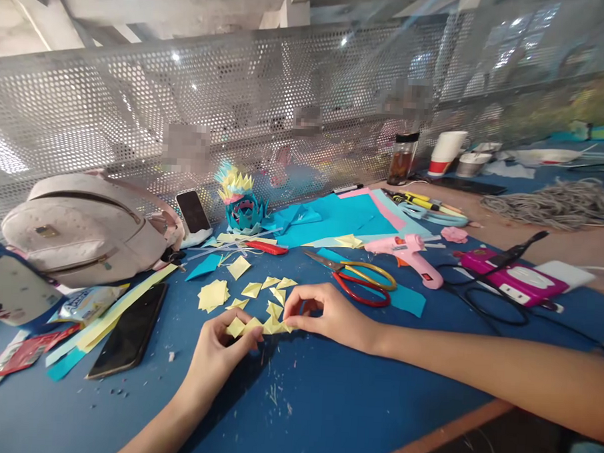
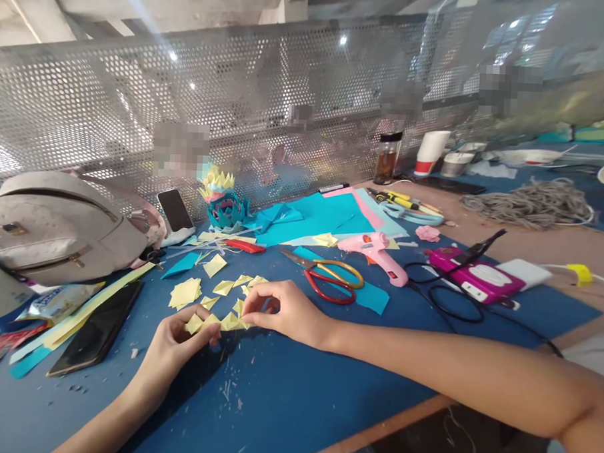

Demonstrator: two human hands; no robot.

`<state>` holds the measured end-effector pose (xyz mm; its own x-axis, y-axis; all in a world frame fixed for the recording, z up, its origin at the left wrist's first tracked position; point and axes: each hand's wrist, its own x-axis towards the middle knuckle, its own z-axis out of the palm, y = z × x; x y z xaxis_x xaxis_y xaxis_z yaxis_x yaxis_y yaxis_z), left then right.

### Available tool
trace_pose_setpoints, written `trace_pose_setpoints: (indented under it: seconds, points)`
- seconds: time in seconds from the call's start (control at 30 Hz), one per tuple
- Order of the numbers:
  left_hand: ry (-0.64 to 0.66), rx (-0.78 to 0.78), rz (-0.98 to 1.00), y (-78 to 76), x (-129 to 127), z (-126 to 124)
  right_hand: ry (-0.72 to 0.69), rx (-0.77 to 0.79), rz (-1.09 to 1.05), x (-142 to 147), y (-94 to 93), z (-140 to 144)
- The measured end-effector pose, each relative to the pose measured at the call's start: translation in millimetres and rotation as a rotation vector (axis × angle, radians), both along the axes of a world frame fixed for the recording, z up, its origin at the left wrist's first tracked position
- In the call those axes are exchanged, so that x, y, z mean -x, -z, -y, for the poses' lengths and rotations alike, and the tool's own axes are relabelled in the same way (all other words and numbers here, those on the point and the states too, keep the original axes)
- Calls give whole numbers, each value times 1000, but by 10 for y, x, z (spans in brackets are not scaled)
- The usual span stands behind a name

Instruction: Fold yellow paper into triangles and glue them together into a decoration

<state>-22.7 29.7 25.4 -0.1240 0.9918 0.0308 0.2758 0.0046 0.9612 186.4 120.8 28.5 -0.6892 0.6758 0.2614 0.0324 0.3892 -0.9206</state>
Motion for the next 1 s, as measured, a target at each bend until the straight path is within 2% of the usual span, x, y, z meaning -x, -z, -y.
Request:
trace_pose_setpoints:
  seconds: [0.7, 1.0]
  points:
    - [-1, 20, 42, 3, 7, 1, -23, 16, 31, 21, 13, 1]
    - [116, -11, -103, -70, 148, -70, -6, -22, 72, 13, 13, 0]
